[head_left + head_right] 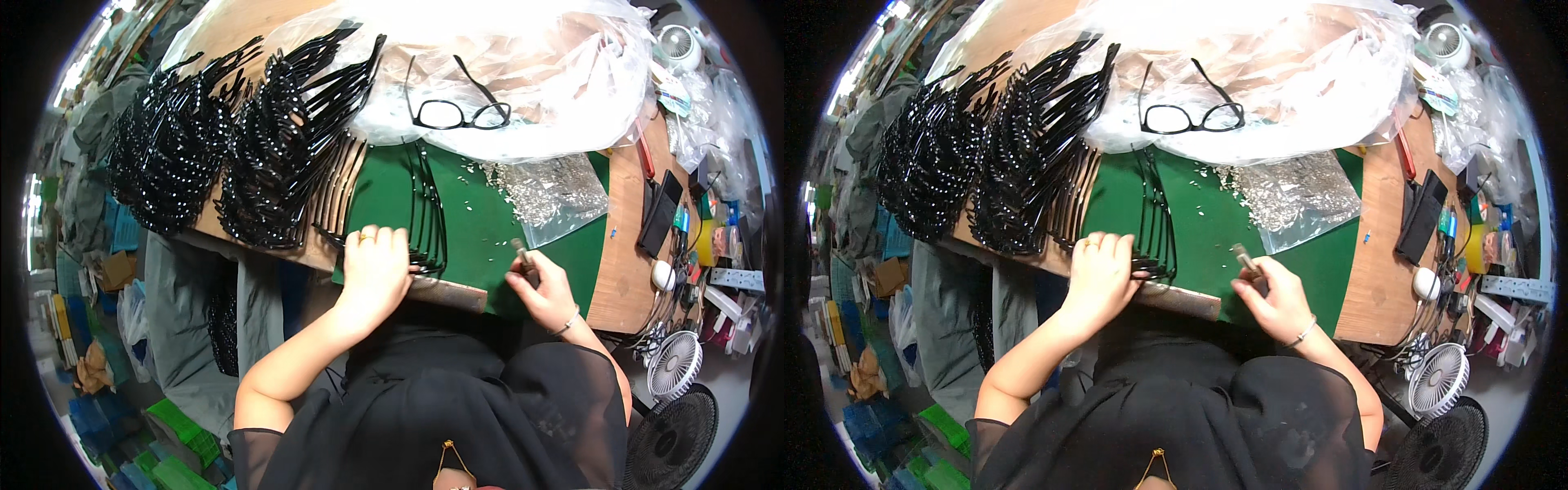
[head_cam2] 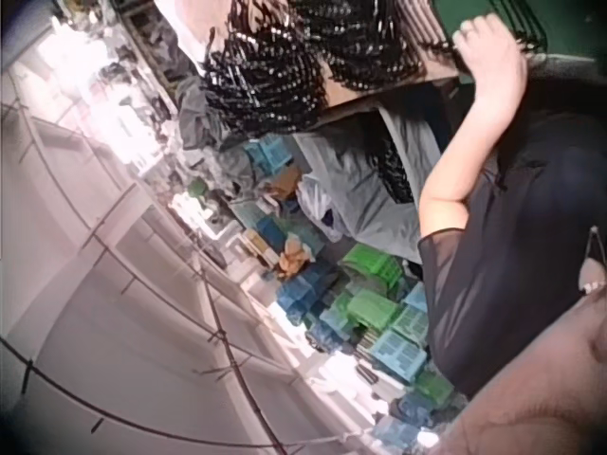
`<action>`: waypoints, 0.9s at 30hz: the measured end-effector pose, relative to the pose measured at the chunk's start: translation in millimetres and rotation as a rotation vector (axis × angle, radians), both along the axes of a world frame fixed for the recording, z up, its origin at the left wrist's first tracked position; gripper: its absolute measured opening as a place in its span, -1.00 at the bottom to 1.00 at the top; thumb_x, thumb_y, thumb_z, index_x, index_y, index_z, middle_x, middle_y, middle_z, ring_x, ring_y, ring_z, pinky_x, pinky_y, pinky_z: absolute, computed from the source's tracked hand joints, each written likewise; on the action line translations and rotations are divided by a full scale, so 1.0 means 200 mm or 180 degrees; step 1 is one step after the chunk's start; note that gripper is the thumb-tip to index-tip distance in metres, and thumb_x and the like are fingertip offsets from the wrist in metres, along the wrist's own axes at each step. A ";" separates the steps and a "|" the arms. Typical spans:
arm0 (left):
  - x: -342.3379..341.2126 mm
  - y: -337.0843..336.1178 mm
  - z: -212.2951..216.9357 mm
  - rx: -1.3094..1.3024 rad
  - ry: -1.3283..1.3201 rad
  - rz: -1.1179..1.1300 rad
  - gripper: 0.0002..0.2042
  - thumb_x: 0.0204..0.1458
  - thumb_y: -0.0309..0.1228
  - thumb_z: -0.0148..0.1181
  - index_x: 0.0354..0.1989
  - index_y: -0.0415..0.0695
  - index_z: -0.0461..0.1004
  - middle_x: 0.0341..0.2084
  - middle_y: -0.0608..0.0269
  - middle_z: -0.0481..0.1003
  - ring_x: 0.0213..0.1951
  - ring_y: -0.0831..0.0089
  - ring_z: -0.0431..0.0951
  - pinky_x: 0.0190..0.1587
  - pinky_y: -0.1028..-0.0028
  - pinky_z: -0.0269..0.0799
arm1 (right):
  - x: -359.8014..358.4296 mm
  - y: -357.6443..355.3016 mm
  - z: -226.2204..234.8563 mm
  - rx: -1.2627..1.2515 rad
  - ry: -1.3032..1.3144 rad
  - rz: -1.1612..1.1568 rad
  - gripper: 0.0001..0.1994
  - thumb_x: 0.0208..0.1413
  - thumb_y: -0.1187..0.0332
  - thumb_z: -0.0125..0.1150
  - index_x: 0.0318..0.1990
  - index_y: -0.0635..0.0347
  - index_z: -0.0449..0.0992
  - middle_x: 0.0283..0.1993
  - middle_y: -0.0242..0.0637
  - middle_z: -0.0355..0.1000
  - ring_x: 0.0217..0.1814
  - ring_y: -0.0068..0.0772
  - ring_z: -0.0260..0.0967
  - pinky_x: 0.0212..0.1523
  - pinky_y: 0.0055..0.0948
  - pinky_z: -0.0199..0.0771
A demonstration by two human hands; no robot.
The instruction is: The person uses pliers to attach small metal screws to the hinges of black eyeglass frames. They repeatedly pick up frames, tighten the screws, and place the finished frames into a large plastic bag. The workspace contains many unassembled frames and a pile of screws.
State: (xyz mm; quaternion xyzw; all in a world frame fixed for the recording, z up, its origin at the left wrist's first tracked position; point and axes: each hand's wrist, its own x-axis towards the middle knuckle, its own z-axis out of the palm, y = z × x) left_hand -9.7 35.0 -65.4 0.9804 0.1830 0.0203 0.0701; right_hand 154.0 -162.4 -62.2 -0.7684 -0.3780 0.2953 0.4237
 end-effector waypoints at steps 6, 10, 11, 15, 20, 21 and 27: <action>-0.08 -0.07 -0.08 0.0255 -0.0193 0.0003 -0.67 -0.39 -0.41 0.26 -0.37 -0.17 0.36 -0.54 0.19 0.30 -0.36 0.26 0.35 -0.19 0.31 0.21 | 0.03 -0.04 -0.01 0.0134 -0.0254 0.0394 -0.84 -0.18 0.49 0.21 -0.43 0.26 0.35 -0.52 -0.29 0.26 -0.51 -0.45 0.22 -0.45 -0.54 0.23; -0.06 -0.02 -0.02 -0.0023 -0.0078 -0.0141 -0.69 -0.38 -0.41 0.25 -0.40 -0.16 0.35 -0.55 0.20 0.32 -0.39 0.26 0.36 -0.21 0.35 0.23 | 0.04 -0.02 -0.05 0.0117 -0.0239 0.0372 -0.80 -0.17 0.42 0.23 -0.39 0.27 0.36 -0.51 -0.22 0.26 -0.51 -0.29 0.25 -0.46 -0.45 0.26; -0.08 0.00 0.01 -0.0350 -0.0261 -0.0347 -0.74 -0.38 -0.42 0.25 -0.45 -0.15 0.36 -0.59 0.22 0.32 -0.42 0.27 0.36 -0.24 0.36 0.25 | 0.03 -0.02 -0.04 0.0056 -0.0099 0.0342 -0.80 -0.17 0.41 0.23 -0.39 0.26 0.36 -0.51 -0.22 0.26 -0.50 -0.31 0.26 -0.45 -0.46 0.26; -0.11 0.04 0.37 -0.1453 -0.0668 -0.0766 -0.77 -0.35 -0.40 0.25 -0.46 -0.10 0.40 -0.61 0.26 0.35 -0.46 0.30 0.38 -0.36 0.39 0.29 | 0.03 -0.02 -0.06 0.0127 -0.0073 0.0321 -0.82 -0.18 0.44 0.22 -0.42 0.26 0.36 -0.54 -0.25 0.28 -0.53 -0.39 0.25 -0.46 -0.50 0.26; -0.26 0.14 0.55 -0.1338 -0.1012 -0.1078 -0.74 -0.37 -0.39 0.23 -0.39 -0.07 0.45 -0.58 0.36 0.37 -0.42 0.39 0.42 -0.19 0.36 0.33 | 0.03 -0.02 -0.05 -0.0060 0.0362 -0.0069 -0.86 -0.13 0.42 0.20 -0.46 0.26 0.37 -0.58 -0.36 0.29 -0.55 -0.59 0.19 -0.49 -0.57 0.23; -0.33 0.19 0.58 -0.0913 -0.0959 -0.0855 -0.73 -0.42 -0.40 0.23 -0.41 -0.06 0.47 -0.57 0.38 0.39 -0.43 0.41 0.43 -0.15 0.32 0.33 | 0.04 -0.02 -0.06 -0.0057 0.0332 -0.0029 -0.85 -0.13 0.41 0.20 -0.46 0.26 0.37 -0.59 -0.37 0.28 -0.56 -0.60 0.18 -0.49 -0.58 0.22; -0.54 0.50 0.50 0.0474 -0.1270 -0.0003 -0.74 -0.47 -0.51 0.30 -0.49 -0.15 0.45 -0.64 0.26 0.35 -0.51 0.28 0.39 -0.25 0.32 0.34 | 0.07 -0.02 -0.13 -0.0044 0.0481 -0.0237 -0.81 -0.11 0.36 0.21 -0.47 0.28 0.35 -0.66 -0.38 0.24 -0.59 -0.62 0.11 -0.54 -0.57 0.17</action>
